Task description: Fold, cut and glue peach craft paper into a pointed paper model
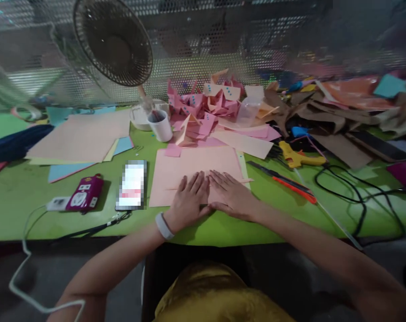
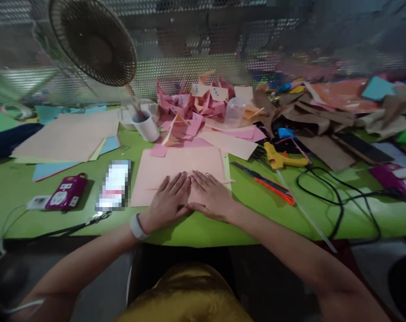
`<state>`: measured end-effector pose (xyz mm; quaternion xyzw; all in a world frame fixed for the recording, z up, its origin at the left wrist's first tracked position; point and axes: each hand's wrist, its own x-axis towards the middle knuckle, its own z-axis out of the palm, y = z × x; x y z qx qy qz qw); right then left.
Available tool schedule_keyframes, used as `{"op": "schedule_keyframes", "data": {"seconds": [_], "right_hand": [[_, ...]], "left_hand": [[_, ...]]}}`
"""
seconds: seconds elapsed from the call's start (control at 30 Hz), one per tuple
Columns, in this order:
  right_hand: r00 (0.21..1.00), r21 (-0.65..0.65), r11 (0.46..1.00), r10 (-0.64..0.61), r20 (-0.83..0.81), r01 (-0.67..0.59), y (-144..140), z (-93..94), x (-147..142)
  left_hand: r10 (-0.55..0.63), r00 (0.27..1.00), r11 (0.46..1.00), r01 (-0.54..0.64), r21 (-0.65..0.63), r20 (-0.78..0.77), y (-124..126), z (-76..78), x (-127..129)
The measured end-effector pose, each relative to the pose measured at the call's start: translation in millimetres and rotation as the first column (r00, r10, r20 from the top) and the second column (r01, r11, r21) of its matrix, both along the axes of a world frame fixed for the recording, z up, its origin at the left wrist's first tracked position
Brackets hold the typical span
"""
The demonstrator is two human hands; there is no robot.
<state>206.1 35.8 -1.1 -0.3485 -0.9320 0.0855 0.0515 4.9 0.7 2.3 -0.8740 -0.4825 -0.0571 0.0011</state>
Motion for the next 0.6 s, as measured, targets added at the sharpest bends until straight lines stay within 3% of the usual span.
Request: {"op": "schedule_keyframes", "data": {"seconds": [0.3,0.6], "right_hand": [[1.0,0.033,0.999,0.019,0.019,-0.019,-0.2,-5.7,5.1],[1.0,-0.038,0.999,-0.001,0.025,0.002,0.4,1.9,3.7]], "left_hand": [[0.061,0.998,0.998,-0.062,-0.022,-0.023,-11.1,5.1,-11.4],[0.11,0.994,0.993,-0.11,0.03,0.005,-27.2,4.3,-42.2]]}}
